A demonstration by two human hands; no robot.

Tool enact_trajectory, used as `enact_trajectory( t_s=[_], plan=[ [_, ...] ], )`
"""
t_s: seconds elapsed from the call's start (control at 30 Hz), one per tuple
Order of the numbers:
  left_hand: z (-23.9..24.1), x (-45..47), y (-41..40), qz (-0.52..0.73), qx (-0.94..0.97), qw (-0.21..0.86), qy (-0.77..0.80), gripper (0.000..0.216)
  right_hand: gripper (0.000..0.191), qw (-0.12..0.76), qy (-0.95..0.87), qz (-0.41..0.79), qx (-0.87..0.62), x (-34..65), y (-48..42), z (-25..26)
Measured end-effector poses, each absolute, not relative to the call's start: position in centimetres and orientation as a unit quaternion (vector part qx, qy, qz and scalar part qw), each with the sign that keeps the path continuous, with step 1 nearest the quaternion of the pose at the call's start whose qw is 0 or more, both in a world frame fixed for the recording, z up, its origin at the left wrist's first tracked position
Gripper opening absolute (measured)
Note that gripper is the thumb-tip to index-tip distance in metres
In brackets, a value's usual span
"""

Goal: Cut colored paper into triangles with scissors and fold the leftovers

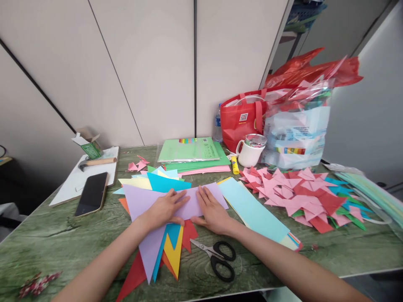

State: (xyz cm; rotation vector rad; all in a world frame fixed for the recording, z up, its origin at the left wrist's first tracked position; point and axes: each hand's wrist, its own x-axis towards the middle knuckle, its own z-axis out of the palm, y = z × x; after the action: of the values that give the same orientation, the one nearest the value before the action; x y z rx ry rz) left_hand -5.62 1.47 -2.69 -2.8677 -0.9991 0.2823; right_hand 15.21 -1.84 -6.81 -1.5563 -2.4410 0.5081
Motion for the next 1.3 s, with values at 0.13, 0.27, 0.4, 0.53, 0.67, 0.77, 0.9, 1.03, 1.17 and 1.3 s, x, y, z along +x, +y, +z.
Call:
enact_trajectory(
  t_s=[0.13,0.27,0.4,0.53,0.67,0.77,0.9,1.03,1.17,1.3],
  plan=[
    [-3.3,-6.4,1.5,0.066,-0.946,0.020,-0.316,0.085,0.087,0.101,-0.803,0.221,-0.544,14.8,-1.8,-5.9],
    [-3.4,-6.5,1.6,0.050,-0.947,0.003,-0.317,0.086,0.085,0.115,-0.766,0.216,-0.595,13.0,-2.0,-5.4],
    [-3.4,-6.5,1.5,0.043,-0.947,0.002,-0.320,0.084,0.103,0.131,-0.745,0.202,-0.623,11.6,-2.4,-5.6],
    [-3.4,-6.6,1.5,0.042,-0.949,0.015,-0.314,0.082,0.091,0.127,-0.752,0.152,-0.629,12.2,-2.6,-6.3],
    [-3.1,-6.4,1.4,0.061,-0.949,0.019,-0.310,0.078,0.070,0.119,-0.746,0.086,-0.649,14.8,-2.6,-7.2],
    [-2.9,-6.4,1.4,0.065,-0.948,0.026,-0.310,0.075,0.066,0.113,-0.735,0.075,-0.664,17.1,-2.5,-7.6],
    [-2.8,-6.4,1.3,0.054,-0.949,0.013,-0.311,0.075,0.063,0.110,-0.727,0.060,-0.675,18.9,-2.5,-7.9],
    [-2.4,-6.4,0.9,0.048,-0.954,0.006,-0.297,0.066,0.059,0.114,-0.726,0.047,-0.677,19.3,-2.7,-8.2],
    [-2.3,-6.4,0.6,0.056,-0.960,0.008,-0.273,0.055,0.056,0.112,-0.718,0.029,-0.687,19.8,-2.8,-8.3],
    [-2.9,-6.7,0.7,0.060,-0.962,0.023,-0.266,0.055,0.054,0.100,-0.708,0.027,-0.698,20.3,-2.9,-8.3]
  ],
)
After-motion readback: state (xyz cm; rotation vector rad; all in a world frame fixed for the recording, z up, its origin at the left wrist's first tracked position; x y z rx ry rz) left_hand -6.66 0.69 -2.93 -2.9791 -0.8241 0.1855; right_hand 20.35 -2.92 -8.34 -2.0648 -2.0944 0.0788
